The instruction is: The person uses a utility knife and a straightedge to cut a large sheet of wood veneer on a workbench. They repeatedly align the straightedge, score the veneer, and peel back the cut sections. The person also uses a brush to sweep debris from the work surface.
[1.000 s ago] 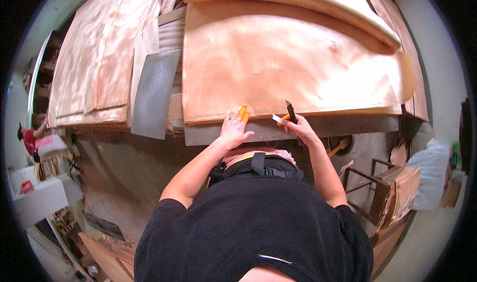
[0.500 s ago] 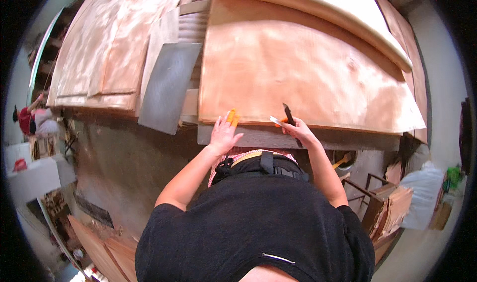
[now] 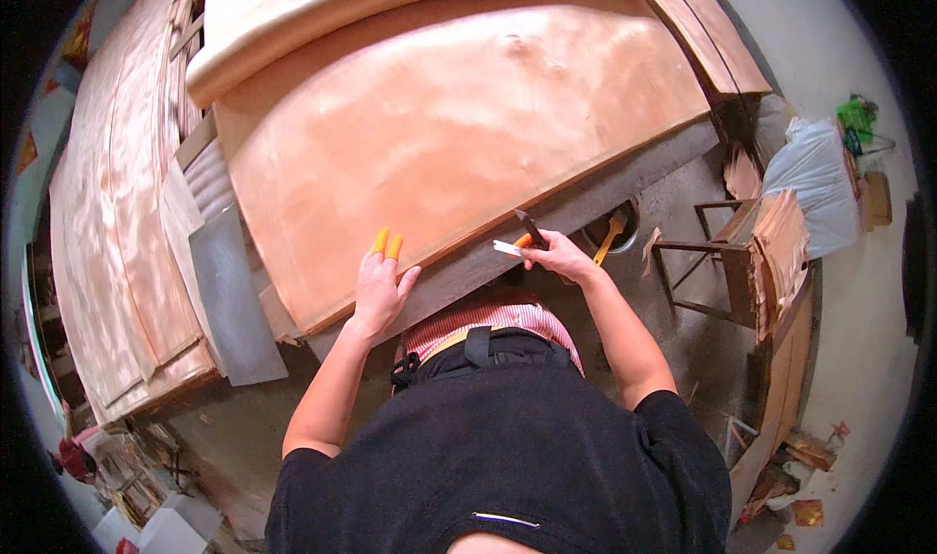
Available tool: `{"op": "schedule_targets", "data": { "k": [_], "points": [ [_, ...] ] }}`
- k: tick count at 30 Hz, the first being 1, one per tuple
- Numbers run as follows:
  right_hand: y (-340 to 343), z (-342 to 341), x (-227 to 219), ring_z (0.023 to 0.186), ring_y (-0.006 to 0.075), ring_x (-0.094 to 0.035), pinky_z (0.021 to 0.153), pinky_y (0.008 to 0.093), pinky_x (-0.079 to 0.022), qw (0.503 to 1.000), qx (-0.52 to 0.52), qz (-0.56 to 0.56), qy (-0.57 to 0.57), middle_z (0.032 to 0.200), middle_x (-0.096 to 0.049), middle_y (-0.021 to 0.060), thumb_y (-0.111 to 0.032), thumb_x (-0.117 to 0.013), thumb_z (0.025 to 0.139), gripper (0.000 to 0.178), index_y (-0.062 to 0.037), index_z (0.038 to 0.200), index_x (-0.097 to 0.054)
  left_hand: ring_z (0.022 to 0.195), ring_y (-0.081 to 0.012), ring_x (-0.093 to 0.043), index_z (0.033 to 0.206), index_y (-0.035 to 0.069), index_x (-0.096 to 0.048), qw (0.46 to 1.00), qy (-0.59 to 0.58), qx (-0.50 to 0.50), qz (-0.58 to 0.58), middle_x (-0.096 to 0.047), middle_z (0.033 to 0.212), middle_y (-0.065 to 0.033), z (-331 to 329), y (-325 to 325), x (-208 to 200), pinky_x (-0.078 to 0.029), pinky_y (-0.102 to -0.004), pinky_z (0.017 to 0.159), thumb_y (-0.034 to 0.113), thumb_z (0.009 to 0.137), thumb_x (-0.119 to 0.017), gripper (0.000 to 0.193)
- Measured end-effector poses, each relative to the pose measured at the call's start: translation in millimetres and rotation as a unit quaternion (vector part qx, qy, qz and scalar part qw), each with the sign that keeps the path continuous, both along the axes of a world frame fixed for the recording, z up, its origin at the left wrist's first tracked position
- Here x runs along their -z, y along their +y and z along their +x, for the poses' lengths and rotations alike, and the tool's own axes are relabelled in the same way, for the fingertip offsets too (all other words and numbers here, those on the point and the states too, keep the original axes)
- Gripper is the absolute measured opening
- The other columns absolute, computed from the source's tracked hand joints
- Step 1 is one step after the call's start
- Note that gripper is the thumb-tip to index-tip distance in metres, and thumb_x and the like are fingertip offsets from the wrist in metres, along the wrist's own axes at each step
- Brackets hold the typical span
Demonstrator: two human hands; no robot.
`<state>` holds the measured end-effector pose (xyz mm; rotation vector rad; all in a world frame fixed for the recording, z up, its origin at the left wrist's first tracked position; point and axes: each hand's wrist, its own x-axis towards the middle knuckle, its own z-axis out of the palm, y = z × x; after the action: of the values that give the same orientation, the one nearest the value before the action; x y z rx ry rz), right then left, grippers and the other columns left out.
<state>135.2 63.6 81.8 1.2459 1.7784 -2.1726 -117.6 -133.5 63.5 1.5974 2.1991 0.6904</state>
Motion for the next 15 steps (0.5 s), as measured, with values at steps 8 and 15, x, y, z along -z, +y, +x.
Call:
{"op": "schedule_targets", "data": {
  "k": [8, 15],
  "points": [
    [76.4, 96.6, 21.5, 0.050, 0.0016, -0.041, 0.044, 0.0170, -0.030, 1.000, -0.001, -0.022, 0.012, 0.061, -0.053, -0.0045, -0.020, -0.057, 0.080, 0.016, -0.0059, 0.086, -0.062, 0.129, -0.0326, -0.014, 0.128, -0.003, -0.032, 0.970, 0.189, -0.065, -0.136, -0.025, 0.136, -0.0205, 72.5, 69.6, 50.6, -0.010, -0.0499, 0.103, 0.053, 0.076, -0.051, 0.078],
    [93.0, 163.3, 41.4, 0.042, 0.0027, -0.036, 0.037, 0.0176, -0.024, 0.998, -0.016, -0.054, 0.006, 0.056, -0.048, -0.0033, -0.020, -0.058, 0.081, 0.013, -0.0078, 0.081, -0.054, 0.128, -0.0271, -0.021, 0.125, 0.000, -0.038, 0.938, 0.112, -0.089, -0.314, -0.034, 0.132, -0.0156, 68.7, 88.1, 7.4, -0.022, -0.0462, 0.100, 0.063, 0.071, -0.049, 0.084]
  ]
}}
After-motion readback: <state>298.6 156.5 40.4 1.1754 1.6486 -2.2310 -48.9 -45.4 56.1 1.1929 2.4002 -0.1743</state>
